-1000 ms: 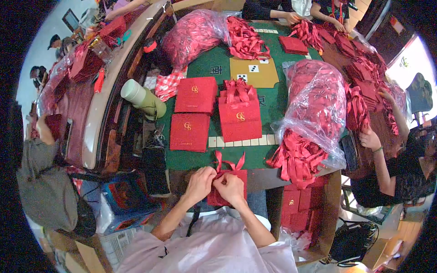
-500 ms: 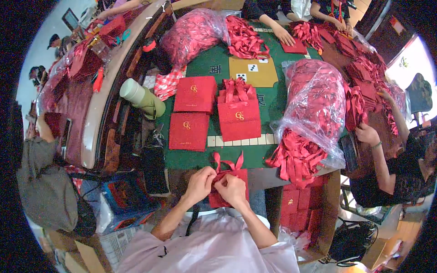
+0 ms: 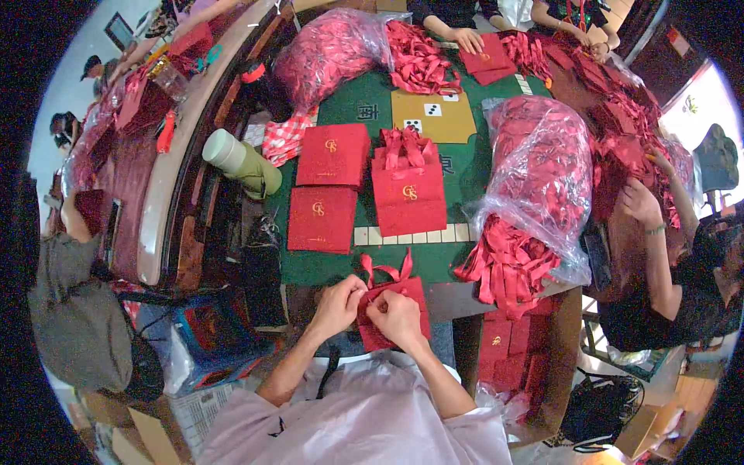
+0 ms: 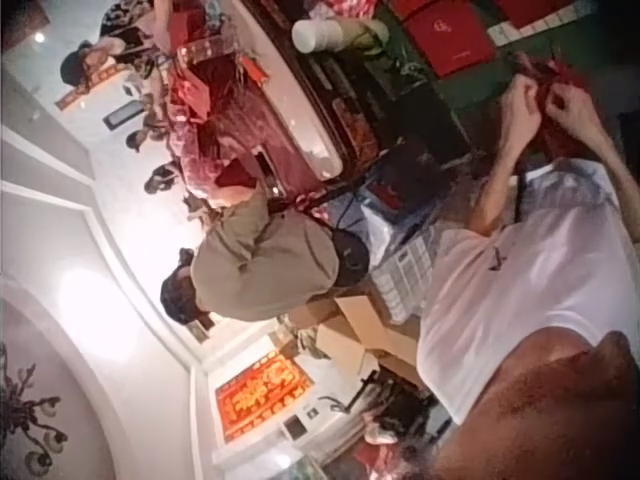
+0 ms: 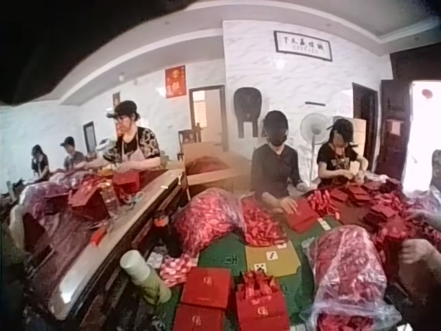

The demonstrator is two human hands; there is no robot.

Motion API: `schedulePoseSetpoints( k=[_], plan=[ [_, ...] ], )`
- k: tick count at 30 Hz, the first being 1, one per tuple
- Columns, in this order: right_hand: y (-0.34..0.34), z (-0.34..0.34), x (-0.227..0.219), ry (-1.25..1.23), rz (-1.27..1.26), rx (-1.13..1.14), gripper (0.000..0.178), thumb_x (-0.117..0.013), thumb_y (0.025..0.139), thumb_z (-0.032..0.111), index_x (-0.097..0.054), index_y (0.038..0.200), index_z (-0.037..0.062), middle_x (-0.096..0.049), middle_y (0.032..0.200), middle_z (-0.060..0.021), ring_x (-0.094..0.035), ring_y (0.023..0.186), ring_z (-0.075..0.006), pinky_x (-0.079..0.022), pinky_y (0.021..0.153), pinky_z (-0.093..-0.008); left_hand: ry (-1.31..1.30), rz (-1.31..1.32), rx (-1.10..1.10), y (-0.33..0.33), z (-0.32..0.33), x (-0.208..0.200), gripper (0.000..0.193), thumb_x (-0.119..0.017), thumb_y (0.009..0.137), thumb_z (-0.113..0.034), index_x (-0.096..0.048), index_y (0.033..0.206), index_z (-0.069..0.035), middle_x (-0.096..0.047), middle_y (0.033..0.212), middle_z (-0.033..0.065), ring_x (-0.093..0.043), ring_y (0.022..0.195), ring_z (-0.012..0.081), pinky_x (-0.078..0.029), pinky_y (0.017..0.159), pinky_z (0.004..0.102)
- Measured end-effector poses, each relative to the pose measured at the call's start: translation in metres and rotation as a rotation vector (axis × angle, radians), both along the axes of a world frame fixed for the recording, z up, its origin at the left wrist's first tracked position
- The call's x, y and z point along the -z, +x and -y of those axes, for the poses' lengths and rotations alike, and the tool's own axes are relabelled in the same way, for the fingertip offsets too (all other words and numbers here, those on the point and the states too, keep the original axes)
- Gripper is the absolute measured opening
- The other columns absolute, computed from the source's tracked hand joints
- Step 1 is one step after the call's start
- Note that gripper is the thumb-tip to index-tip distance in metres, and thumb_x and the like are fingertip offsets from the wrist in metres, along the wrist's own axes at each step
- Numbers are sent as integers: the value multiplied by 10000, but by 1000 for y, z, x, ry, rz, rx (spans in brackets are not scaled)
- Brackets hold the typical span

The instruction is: The person assembles gift bags by threading and tying ribbons into the gift bags by hand, and prepares cardboard boxes by lining them with tissue paper.

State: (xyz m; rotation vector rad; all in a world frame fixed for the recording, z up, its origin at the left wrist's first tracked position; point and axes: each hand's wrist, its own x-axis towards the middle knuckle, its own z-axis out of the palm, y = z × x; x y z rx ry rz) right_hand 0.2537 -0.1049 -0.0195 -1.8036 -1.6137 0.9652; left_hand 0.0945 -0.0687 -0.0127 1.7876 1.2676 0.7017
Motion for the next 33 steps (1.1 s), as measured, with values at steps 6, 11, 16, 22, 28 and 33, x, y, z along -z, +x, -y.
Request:
schedulePoseSetpoints(
  k=[6, 11, 16, 22, 28, 33],
  plan=[
    [4, 0, -8, -54, -1, -4, 172, -709, 750, 238, -695, 764, 67, -682, 702, -141, -685, 679, -315, -548, 638, -422, -165, 20, -9, -4, -5, -3, 66, -578, 906, -62, -593, 949, -14, -652, 808, 126, -645, 713, 231, -503, 664, 342],
    [7, -1, -10, -50, -29, -16, 176, -708, 748, 236, -692, 762, 61, -679, 696, -145, -684, 676, -319, -550, 642, -422, -167, 30, -8, -6, -4, 5, 63, -575, 911, -59, -596, 950, -15, -649, 827, 116, -628, 744, 189, -500, 690, 321],
    [7, -2, -5, -6, -49, -18, 185, -706, 748, 239, -689, 757, 54, -674, 691, -155, -683, 674, -324, -547, 641, -427, -151, 26, -6, -3, -5, 0, 60, -574, 904, -55, -598, 942, -14, -655, 831, 129, -655, 762, 221, -506, 698, 331],
    [0, -8, -9, -58, 51, -32, 194, -707, 747, 243, -685, 750, 50, -675, 697, -164, -678, 669, -338, -543, 630, -428, 1, -17, 4, 2, 3, -3, 65, -573, 870, -25, -597, 929, -10, -648, 803, 153, -663, 764, 318, -511, 685, 384],
    [-9, -2, -8, 37, 197, -41, 195, -714, 739, 215, -636, 791, 44, -668, 708, -160, -668, 666, -344, -529, 610, -450, 40, -22, 3, 4, 2, -7, 57, -573, 861, -18, -583, 916, -7, -643, 812, 164, -657, 771, 341, -510, 680, 403],
    [-5, 0, -10, 90, 23, -9, 176, -708, 780, 185, -624, 788, 31, -666, 725, -169, -669, 661, -323, -526, 599, -410, 67, -30, 47, 0, -3, -9, 63, -580, 867, -14, -574, 930, -13, -645, 819, 140, -666, 753, 285, -507, 657, 366]
  ],
)
